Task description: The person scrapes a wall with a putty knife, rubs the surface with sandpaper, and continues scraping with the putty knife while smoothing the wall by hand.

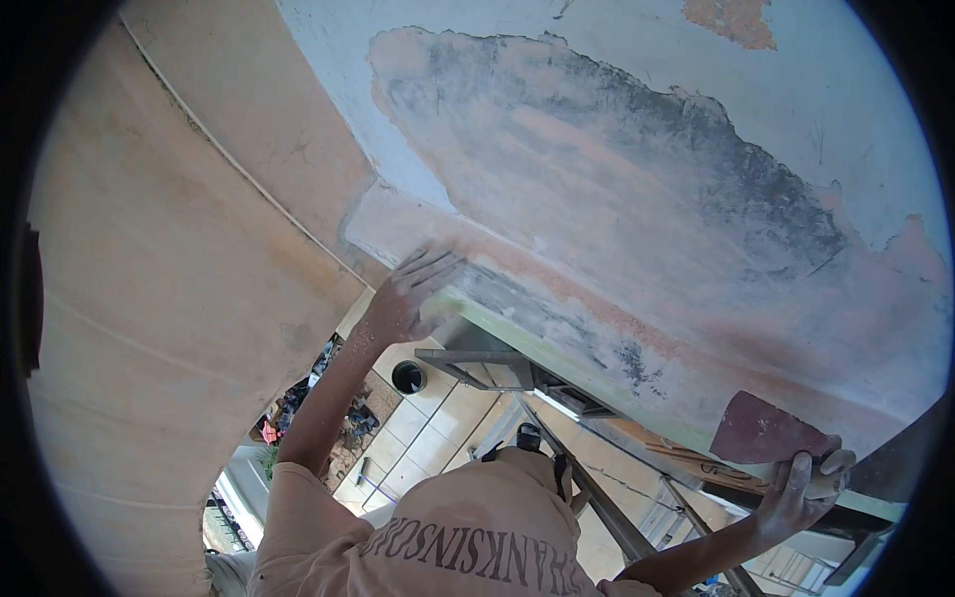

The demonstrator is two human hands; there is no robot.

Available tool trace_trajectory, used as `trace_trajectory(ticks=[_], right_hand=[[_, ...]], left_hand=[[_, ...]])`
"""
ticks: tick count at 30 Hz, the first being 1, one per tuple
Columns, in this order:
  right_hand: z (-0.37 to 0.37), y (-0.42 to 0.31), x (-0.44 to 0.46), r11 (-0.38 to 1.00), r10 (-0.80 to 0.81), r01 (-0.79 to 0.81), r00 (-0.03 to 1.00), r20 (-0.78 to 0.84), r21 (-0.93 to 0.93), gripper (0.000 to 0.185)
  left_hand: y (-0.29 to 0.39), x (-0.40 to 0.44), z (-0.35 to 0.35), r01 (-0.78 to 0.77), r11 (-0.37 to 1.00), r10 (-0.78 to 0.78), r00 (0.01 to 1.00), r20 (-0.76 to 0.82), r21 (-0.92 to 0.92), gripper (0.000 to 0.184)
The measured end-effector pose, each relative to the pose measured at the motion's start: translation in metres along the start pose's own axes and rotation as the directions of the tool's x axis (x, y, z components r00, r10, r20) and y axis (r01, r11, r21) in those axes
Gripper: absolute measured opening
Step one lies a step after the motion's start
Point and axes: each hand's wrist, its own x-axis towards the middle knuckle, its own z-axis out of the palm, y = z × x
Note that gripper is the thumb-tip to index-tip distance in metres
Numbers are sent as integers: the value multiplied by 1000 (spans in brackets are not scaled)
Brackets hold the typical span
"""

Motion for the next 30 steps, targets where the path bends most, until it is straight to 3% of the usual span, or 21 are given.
trace_trajectory(ticks=[3, 6, 9, 10, 13, 14, 17, 18, 20, 22, 25, 29, 30], right_hand=[[2, -1, 1, 1000, -6, 6, 1000, 4, -8, 31], [3, -1, -1, 1000, -6, 6, 1000, -4, -19, 32], [2, -1, 1, 1000, 5, -5, 1000, -8, -21, 32], [3, -1, 0, 1000, 12, -12, 1000, -14, -22, 32], [3, -1, 0, 1000, 7, -8, 1000, -14, -29, 32], [3, -1, 0, 999, 4, -4, 1000, -12, -33, 32], [4, -2, 0, 999, -1, 1, 1000, -3, -32, 33], [3, -1, 1, 999, -9, 9, 1000, 2, -31, 33], [2, 0, 0, 999, -18, 18, 1000, 2, -33, 33], [3, -3, 2, 999, -19, 19, 1000, 14, -42, 34], [5, -1, 1, 998, -28, 28, 1000, 1, -48, 34], [6, -4, 2, 999, -19, 20, 999, 37, -26, 34], [6, -5, 2, 1000, -20, 21, 999, 37, -19, 35]], left_hand=[[-27, -7, -13, 68, 994, -62, 996, -65, 85, 59], [19, -3, -9, -79, 993, 64, 985, 160, 92, 60], [5, 2, 0, 97, 971, -111, 992, 53, 220, 61], [-8, 4, -2, 140, 924, -159, 987, 24, 355, 61], [-7, 3, -12, 168, 983, -167, 986, -18, 76, 63], [4, 3, -13, 20, 969, -28, 999, 28, 245, 64], [23, 9, 3, -21, 993, 10, 995, 99, 112, 62], [10, 7, 11, 69, 981, -74, 997, 25, 183, 61], [-11, -1, 14, 241, 970, -242, 970, -35, -18, 61], [-4, 2, 1, 141, 946, -120, 989, -90, 293, 60], [31, 11, 2, -65, 996, 57, 992, 114, 69, 55], [-10, 12, 12, 240, 950, -216, 967, -134, 199, 60], [6, 14, 5, 137, 934, -107, 988, -107, 331, 59]])
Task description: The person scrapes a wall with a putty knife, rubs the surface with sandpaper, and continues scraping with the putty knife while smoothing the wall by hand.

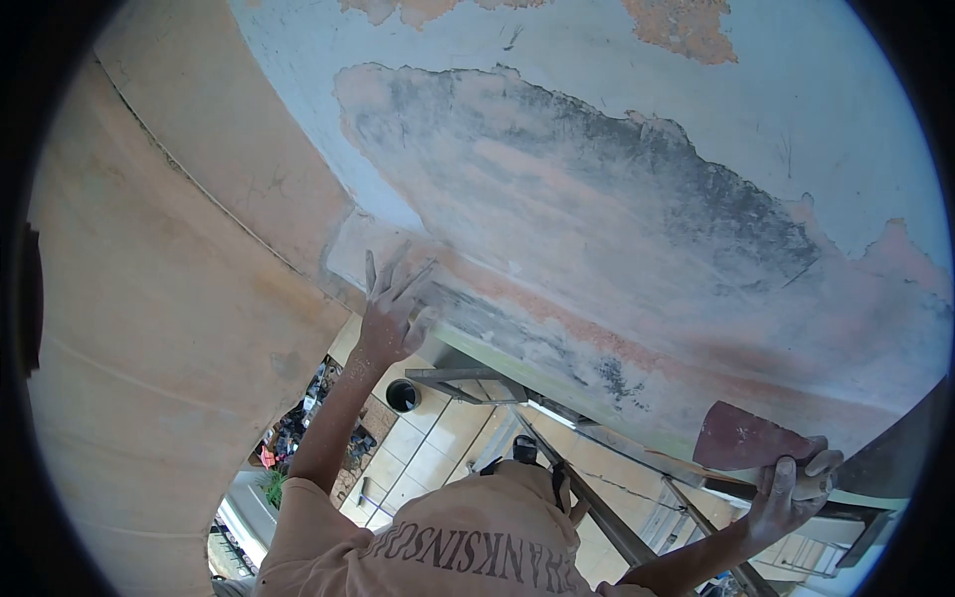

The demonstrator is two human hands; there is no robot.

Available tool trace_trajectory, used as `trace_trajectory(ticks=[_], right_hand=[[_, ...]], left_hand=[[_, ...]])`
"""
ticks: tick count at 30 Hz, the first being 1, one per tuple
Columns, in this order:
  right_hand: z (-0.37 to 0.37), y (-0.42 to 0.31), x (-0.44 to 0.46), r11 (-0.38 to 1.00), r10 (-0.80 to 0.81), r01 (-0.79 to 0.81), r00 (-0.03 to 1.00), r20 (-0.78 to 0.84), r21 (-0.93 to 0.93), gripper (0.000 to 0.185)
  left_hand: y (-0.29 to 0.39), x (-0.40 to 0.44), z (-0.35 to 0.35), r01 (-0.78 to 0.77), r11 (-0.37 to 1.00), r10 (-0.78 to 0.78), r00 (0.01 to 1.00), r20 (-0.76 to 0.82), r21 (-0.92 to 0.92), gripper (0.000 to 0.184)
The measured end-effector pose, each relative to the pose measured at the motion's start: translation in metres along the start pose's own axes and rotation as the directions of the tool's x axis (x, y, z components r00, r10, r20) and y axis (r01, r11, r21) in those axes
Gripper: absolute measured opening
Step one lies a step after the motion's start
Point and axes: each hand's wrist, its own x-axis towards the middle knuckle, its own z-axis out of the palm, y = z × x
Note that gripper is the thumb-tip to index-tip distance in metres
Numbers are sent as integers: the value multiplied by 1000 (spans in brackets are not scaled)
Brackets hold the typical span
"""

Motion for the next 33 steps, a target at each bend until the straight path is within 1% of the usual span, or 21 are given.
trace_trajectory(ticks=[1, 3, 4, 6, 7, 10, 13, 14, 16, 18, 21, 22, 24, 25, 26, 27, 28, 29, 30, 32, 33], right_hand=[[3, -2, 1, 1000, 0, 0, 1000, -6, 13, 35], [10, -6, 2, 999, 6, -6, 1000, -11, 41, 36], [10, -6, 2, 1000, 4, -3, 1000, -13, 31, 36], [8, -5, 3, 1000, -19, 19, 1000, 0, 22, 36], [7, -3, 2, 999, -29, 29, 1000, 1, 18, 36], [4, -2, 0, 1000, -19, 20, 1000, -20, 23, 38], [3, -3, -1, 1000, -8, 8, 999, -42, 6, 39], [2, -2, -1, 1000, -5, 6, 999, -46, 15, 39], [-1, -1, -1, 1000, 6, -4, 999, -50, 30, 39], [-5, 0, -3, 999, 8, -7, 1000, -30, 40, 39], [-8, 2, -3, 999, -5, 6, 1000, -13, 38, 38], [-10, 3, -3, 1000, 0, 0, 1000, -14, 28, 38], [-8, 1, -2, 999, 23, -23, 1000, 8, 27, 38], [-6, -1, -1, 1000, 20, -21, 1000, -10, -18, 37], [-9, 1, -2, 1000, 11, -11, 1000, -2, -18, 36], [-11, 3, -1, 1000, 0, 0, 1000, 2, -21, 36], [-4, 0, -2, 998, 0, -1, 1000, -25, -59, 30], [-6, 2, 0, 998, 6, -8, 999, -32, -59, 30], [-11, 8, 0, 998, 11, -14, 999, -52, -53, 31], [-22, 14, -1, 998, 24, -28, 997, -69, -58, 31], [-24, 14, -2, 997, 29, -35, 996, -86, -71, 31]], left_hand=[[19, 2, -6, -93, 983, 99, 995, 29, -157, 57], [62, 6, -7, -243, 856, 295, 954, 46, -457, 53], [71, 5, -3, -279, 845, 340, 939, 56, -455, 52], [51, 6, 11, -136, 933, 146, 989, 4, -334, 51], [42, 6, 15, -61, 960, 55, 998, -30, -272, 51], [36, 2, 13, -20, 933, 3, 999, -48, -359, 55], [85, 5, 6, -291, 816, 310, 950, -46, -500, 50], [94, 3, 14, -292, 810, 321, 947, -32, -509, 49], [82, 9, 16, -133, 906, 138, 990, -16, -402, 48], [56, 15, 18, 17, 953, -20, 1000, -7, -302, 47], [64, 7, 16, -149, 918, 123, 988, -93, -367, 49], [79, 6, 11, -220, 883, 223, 974, -42, -415, 50], [84, 11, 16, -188, 898, 183, 982, -49, -397, 50], [81, 11, 16, -168, 907, 160, 986, -53, -386, 50], [62, 11, 15, -99, 940, 103, 995, -4, -327, 53], [41, 3, 17, -71, 933, 46, 996, -80, -353, 54], [18, -9, 21, -50, 923, -10, 988, -154, -382, 55], [1, -17, 18, -42, 911, -58, 972, -228, -410, 57], [-12, -18, 9, -100, 929, 54, 989, -137, -356, 57], [-27, -27, -4, -208, 936, 238, 968, 74, -285, 59], [-41, -29, -7, -130, 947, 153, 987, 58, -293, 58]])
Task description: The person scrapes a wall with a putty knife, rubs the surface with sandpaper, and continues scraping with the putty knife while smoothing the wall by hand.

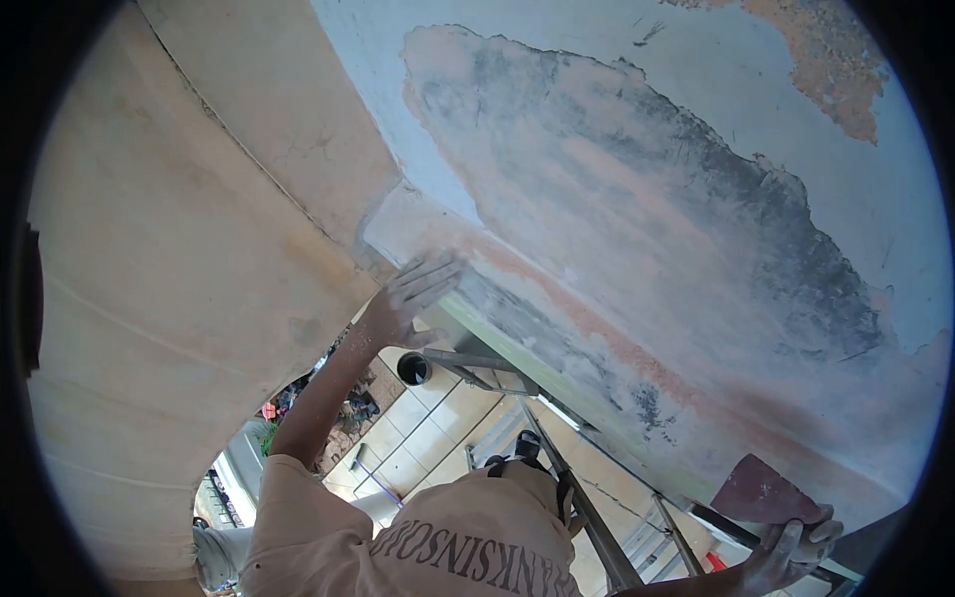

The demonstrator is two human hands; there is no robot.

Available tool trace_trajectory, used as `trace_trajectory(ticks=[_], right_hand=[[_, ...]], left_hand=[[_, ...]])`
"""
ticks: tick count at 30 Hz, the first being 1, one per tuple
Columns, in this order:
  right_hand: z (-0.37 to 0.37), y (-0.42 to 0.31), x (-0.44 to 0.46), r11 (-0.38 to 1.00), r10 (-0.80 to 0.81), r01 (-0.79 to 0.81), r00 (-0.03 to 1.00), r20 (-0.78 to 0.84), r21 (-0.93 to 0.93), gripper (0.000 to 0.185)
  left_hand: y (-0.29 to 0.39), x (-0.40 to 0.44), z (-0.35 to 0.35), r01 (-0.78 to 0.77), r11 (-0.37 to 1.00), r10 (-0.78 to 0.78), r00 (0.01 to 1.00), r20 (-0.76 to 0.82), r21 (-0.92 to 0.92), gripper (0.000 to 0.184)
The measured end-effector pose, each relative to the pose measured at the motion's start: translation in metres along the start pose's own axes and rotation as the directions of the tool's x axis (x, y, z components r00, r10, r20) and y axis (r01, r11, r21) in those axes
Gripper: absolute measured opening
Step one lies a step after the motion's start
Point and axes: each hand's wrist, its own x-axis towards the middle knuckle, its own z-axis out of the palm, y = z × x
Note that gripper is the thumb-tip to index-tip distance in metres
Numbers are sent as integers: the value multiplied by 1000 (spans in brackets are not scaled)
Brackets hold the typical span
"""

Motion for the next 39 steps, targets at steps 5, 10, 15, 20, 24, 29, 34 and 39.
trace_trajectory(ticks=[5, 10, 15, 20, 24, 29, 34, 39], right_hand=[[-3, 3, 2, 998, -20, 18, 1000, -18, -64, 28], [38, -22, 3, 992, -117, 121, 983, -140, 25, 42], [38, -27, 0, 997, -75, 77, 992, -102, 21, 38], [41, -26, 3, 973, -193, 172, 973, -128, -155, 38], [43, -26, 1, 984, -161, 147, 975, -153, -99, 41], [38, -24, 0, 982, -162, 146, 978, -134, -120, 39], [38, -22, 0, 988, -152, 148, 982, -115, -40, 35], [44, -23, 1, 984, -178, 175, 974, -141, -30, 33]], left_hand=[[-24, -10, -16, 128, 991, -121, 983, -139, 44, 64], [-16, -6, 0, 40, 994, -46, 997, 56, 100, 76], [-44, -23, -13, 162, 980, -124, 953, -276, 119, 79], [-30, -29, 10, 154, 977, -155, 988, -1, 149, 80], [-47, -33, 4, 264, 960, -221, 918, -328, 93, 80], [-48, -45, 26, 350, 936, -327, 902, -281, 35, 83], [-27, -53, 29, 243, 956, -214, 961, -177, 166, 84], [-38, -59, 32, 486, 841, -538, 710, -454, -237, 59]])
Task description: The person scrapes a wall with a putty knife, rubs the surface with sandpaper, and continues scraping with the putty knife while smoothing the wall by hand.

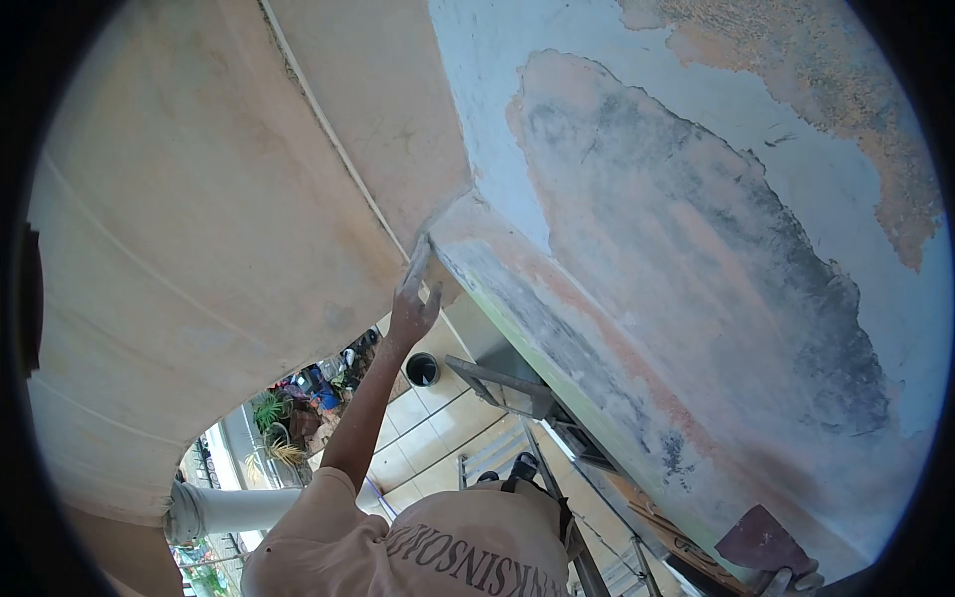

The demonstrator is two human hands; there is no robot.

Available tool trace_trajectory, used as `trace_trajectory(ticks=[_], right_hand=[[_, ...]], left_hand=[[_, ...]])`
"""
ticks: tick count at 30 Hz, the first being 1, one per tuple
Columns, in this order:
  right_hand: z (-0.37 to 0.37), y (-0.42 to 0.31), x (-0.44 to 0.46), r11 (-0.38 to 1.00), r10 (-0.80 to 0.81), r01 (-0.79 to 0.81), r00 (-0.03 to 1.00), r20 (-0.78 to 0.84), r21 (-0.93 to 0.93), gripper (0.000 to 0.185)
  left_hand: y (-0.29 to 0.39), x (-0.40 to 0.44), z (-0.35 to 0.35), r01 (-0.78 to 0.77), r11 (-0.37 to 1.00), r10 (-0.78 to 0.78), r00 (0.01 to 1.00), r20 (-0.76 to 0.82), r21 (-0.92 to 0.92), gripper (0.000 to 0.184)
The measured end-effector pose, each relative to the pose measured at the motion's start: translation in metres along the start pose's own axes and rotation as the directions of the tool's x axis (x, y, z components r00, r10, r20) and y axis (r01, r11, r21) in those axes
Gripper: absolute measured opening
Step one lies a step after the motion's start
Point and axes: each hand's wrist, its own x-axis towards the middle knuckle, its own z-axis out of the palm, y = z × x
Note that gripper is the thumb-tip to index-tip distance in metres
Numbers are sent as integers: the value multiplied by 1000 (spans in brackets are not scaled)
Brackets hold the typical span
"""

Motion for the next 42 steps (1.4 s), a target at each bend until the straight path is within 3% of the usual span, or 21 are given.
trace_trajectory(ticks=[3, 4, 7, 10, 13, 16, 19, 21, 24, 27, 30, 31, 34, 37, 40, 42], right_hand=[[0, -2, 2, 1000, 10, -10, 1000, 7, -25, 33], [-1, -1, 1, 1000, 15, -15, 1000, 11, -19, 33], [-5, 3, 0, 998, -6, 6, 1000, 11, -56, 34], [-6, 3, -1, 991, -51, 49, 999, -8, -126, 35], [1, -2, -1, 996, 14, -14, 1000, -2, -85, 35], [-1, 0, 0, 998, 17, -16, 1000, 17, -64, 34], [-5, 2, 0, 1000, 16, -15, 998, 58, -14, 34], [0, -3, -1, 999, 46, -46, 998, 36, -10, 34], [-4, 0, -1, 995, 31, -29, 999, 19, -91, 36], [3, -5, -1, 969, -83, 84, 996, 15, -234, 38], [2, -6, -1, 992, 87, -85, 996, 18, -98, 38], [2, -6, -1, 992, 71, -68, 997, 24, -107, 38], [2, -6, 0, 992, 38, -32, 998, 48, -122, 37], [0, -7, 0, 992, 48, -41, 997, 63, -119, 36], [0, -4, -2, 994, 25, -18, 998, 59, -112, 33], [1, -2, -2, 991, -45, 55, 996, 83, -118, 31]], left_hand=[[8, -22, 6, 11, 1000, -12, 991, -135, -6, 59], [9, -21, 7, -113, 980, 136, 982, -135, 163, 57], [18, -6, 8, -170, 977, 177, 983, -42, 127, 58], [16, -2, 16, 53, 998, -51, 997, -57, 43, 60], [11, -17, 21, 315, 911, -341, 939, -54, -265, 64], [21, -5, 23, -119, 989, 135, 971, -199, 90, 64], [21, 10, 32, -32, 974, 68, 986, -151, 225, 62], [15, 1, 30, 14, 984, 32, 965, -259, 175, 61], [5, -6, 27, 106, 976, -39, 945, -324, 189, 60], [7, 0, 28, 203, 967, -143, 931, -336, 153, 58], [11, 7, 36, 220, 948, -131, 929, -345, 232, 59], [10, 6, 38, 217, 934, -112, 932, -343, 284, 59], [11, -4, 40, 212, 951, -132, 936, -326, 226, 62], [22, 0, 43, 113, 936, -6, 952, -306, 333, 64], [66, -7, 51, 126, 991, -133, 968, -215, -44, 63], [64, -27, 37, -146, 972, 129, 986, 104, 182, 68]])
